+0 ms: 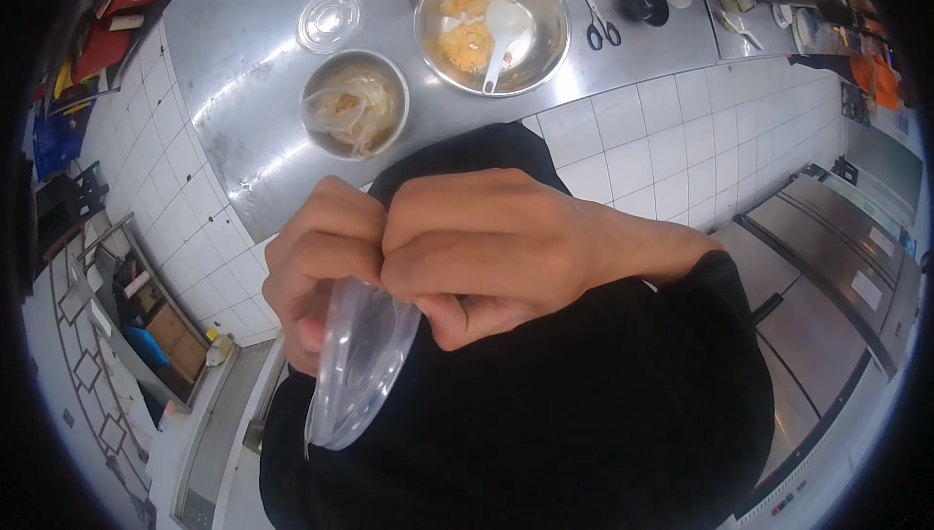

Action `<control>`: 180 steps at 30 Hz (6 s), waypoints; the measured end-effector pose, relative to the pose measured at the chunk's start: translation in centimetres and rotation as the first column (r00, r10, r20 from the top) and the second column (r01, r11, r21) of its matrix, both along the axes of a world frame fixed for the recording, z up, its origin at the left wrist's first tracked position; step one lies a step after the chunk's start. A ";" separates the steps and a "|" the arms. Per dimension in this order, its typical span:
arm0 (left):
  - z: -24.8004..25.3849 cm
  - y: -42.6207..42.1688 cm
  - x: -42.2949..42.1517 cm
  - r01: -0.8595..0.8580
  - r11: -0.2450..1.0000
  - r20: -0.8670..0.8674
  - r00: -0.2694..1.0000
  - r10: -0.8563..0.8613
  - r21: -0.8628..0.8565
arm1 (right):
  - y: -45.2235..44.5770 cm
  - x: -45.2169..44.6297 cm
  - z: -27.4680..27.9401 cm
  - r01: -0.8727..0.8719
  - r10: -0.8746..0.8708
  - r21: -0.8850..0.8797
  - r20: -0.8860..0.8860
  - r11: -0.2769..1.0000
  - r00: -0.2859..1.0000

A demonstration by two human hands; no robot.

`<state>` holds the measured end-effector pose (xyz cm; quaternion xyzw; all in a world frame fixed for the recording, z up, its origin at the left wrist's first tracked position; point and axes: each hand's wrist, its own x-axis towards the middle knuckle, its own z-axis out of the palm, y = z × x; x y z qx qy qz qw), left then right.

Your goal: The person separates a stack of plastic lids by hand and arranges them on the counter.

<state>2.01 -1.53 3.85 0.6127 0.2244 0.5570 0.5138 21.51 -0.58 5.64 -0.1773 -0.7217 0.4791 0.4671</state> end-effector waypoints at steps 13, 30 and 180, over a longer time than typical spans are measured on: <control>-0.9 0.2 -1.4 0.073 0.976 0.122 0.991 -0.048 -0.207 | 0.6 0.6 0.1 -0.095 0.104 -0.130 0.064 0.987 0.992; -14.7 11.9 -13.6 -0.168 0.933 0.578 0.746 0.332 -0.320 | 3.0 1.9 -1.0 0.264 -0.272 0.067 0.230 0.962 0.934; -11.3 5.2 5.3 -0.351 0.784 -0.420 0.694 0.584 0.512 | 3.4 1.0 -9.9 0.242 -0.418 -0.896 0.071 0.372 0.906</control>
